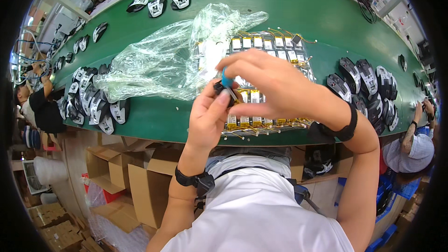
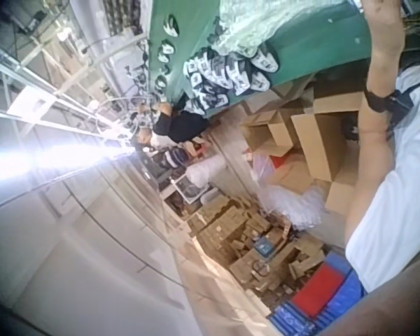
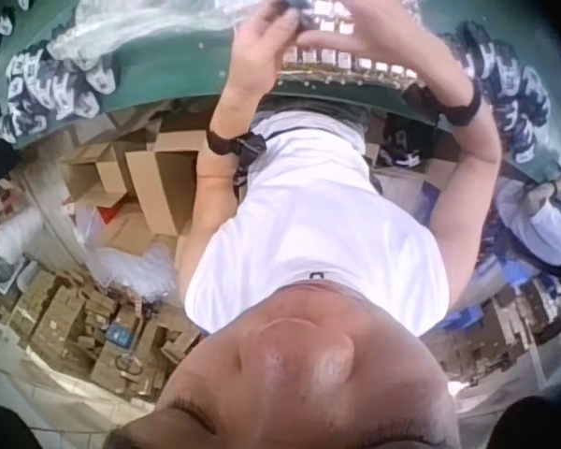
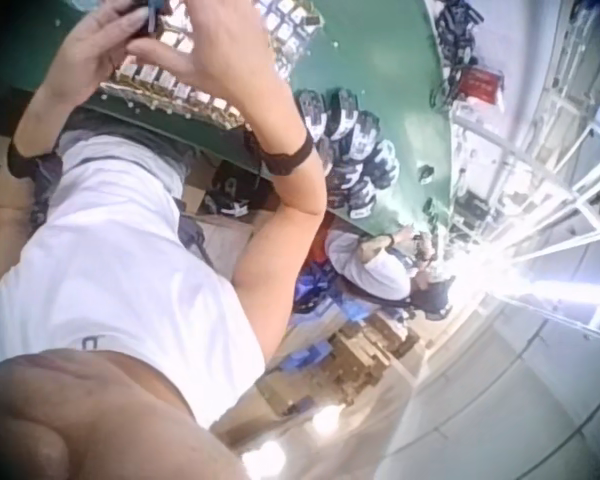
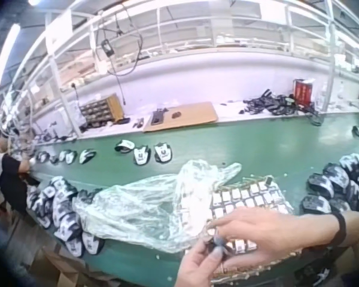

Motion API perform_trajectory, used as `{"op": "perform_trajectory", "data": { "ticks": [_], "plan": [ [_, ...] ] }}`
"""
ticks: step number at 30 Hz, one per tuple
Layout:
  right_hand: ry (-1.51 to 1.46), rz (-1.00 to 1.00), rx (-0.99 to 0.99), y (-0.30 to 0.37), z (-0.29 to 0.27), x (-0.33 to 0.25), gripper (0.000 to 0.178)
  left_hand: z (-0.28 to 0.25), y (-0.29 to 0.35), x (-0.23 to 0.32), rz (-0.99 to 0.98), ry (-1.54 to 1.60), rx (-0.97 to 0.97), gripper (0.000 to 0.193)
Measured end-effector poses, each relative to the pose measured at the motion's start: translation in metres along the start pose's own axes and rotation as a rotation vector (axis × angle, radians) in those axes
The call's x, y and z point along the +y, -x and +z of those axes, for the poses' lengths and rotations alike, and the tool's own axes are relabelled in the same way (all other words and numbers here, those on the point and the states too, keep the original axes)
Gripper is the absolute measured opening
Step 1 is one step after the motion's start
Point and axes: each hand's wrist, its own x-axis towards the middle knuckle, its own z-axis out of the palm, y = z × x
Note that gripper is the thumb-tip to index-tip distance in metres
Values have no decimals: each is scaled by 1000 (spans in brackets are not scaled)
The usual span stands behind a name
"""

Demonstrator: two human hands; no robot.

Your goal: Assembling the internal battery components into computer mouse shells at an electronics assembly line.

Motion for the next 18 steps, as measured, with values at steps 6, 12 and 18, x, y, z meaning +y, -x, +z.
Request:
{"op": "perform_trajectory", "data": {
  "ticks": [6, 12, 18],
  "plan": [
    [26, 166, -16, 22, -19, 7, 38, 7, -26, 2, 508, -1143, 16, 26],
    [-73, 329, -16, 37, -18, 18, 37, -1, -31, -5, 522, -1243, -23, 26],
    [-256, 402, 22, 36, -9, 20, 40, 6, -31, 18, -153, -192, -85, 24]
  ]
}}
